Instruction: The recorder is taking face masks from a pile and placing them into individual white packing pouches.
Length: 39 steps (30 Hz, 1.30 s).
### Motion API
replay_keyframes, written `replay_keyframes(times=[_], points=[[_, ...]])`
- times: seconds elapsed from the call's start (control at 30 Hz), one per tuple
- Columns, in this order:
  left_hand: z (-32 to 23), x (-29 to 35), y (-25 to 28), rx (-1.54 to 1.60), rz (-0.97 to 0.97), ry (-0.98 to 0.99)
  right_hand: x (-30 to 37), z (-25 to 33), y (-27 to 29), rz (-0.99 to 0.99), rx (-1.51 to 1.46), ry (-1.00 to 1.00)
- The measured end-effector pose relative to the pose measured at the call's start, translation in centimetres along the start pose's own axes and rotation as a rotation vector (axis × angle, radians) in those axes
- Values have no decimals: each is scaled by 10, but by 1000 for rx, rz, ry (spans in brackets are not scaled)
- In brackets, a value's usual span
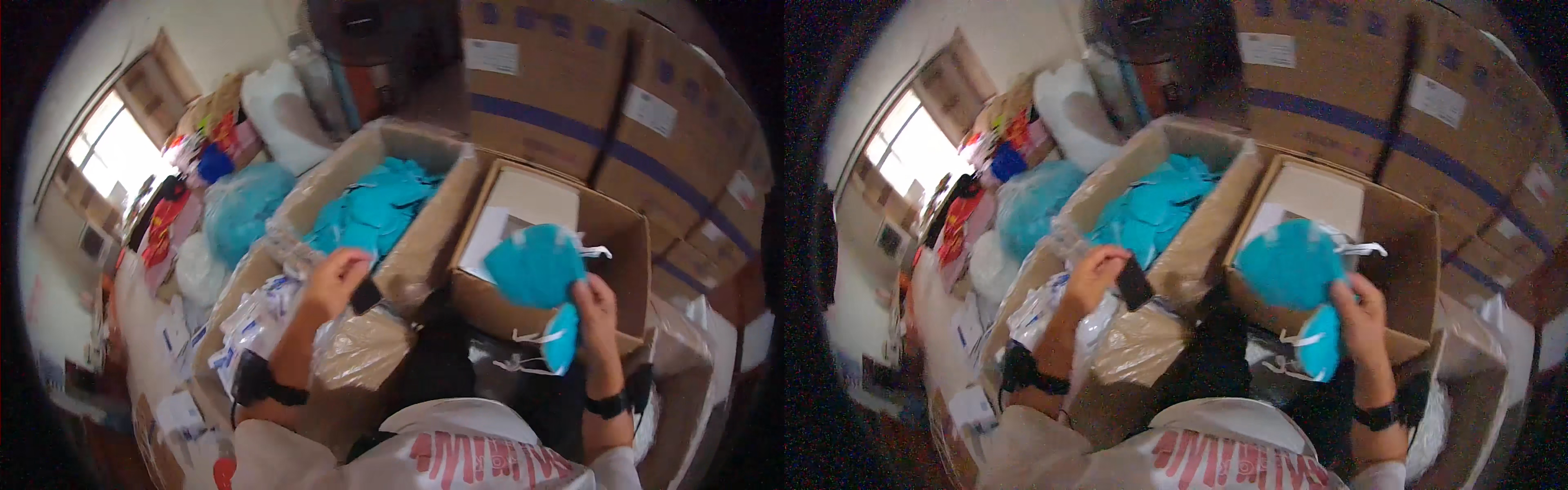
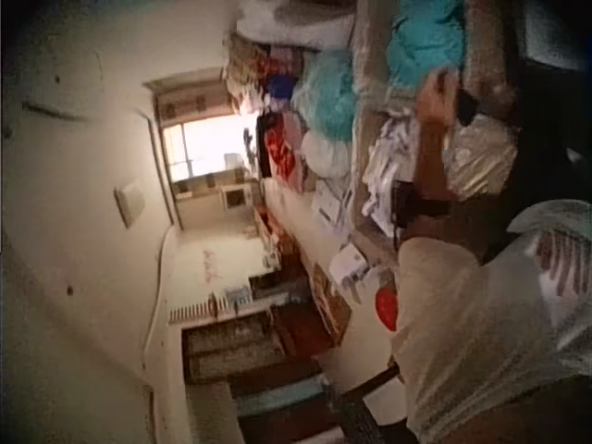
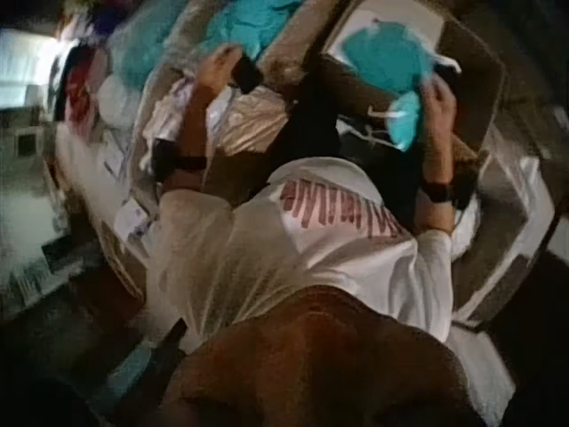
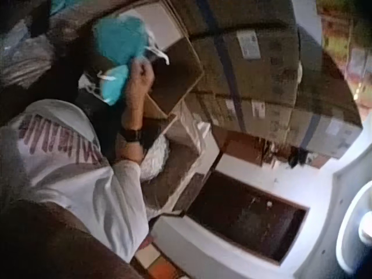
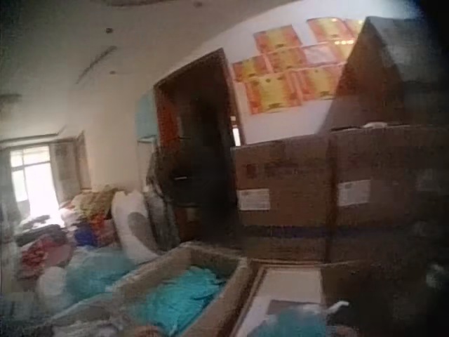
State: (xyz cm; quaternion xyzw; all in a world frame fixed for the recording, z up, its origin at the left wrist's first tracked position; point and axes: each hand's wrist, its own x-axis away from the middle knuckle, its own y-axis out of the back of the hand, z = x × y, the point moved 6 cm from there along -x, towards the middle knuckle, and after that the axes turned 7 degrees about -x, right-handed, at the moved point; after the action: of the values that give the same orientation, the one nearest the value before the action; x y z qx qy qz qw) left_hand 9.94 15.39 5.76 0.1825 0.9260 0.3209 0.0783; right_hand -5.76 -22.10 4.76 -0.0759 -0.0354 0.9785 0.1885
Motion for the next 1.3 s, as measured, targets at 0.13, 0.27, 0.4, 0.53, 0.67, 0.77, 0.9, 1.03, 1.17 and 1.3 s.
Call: replay_keyframes(times=[0.13, 0.27, 0.4, 0.53, 0.67, 0.77, 0.9, 1.03, 1.17, 1.3], points=[[-154, -18, -95, 347, 163, -676, 16, 17, -9, 141, 31, -27], [-184, -20, -181, 559, 750, -400, 31, 16, 22, 144, 55, 8], [-161, -28, -223, 548, 700, -170, 40, 24, 66, -176, 173, 88], [-151, -37, -224, 1076, 414, 28, 52, 14, 95, -299, -50, -85], [-132, -31, -239, 1126, 368, 26, 48, 23, 57, -65, -311, -176], [-127, -18, -254, 1157, 445, 73, 36, 30, 34, 83, -228, -93], [-136, -4, -253, 1246, 511, 84, 25, 30, 28, 1, 12, 73], [-130, 7, -252, 1348, 541, 191, 22, 42, 18, -75, 252, 210], [-125, 13, -248, 1051, 403, -61, 19, 39, 4, -63, 325, 260], [-123, 9, -241, 1043, 360, -24, 18, 42, 0, -141, 512, 395]])
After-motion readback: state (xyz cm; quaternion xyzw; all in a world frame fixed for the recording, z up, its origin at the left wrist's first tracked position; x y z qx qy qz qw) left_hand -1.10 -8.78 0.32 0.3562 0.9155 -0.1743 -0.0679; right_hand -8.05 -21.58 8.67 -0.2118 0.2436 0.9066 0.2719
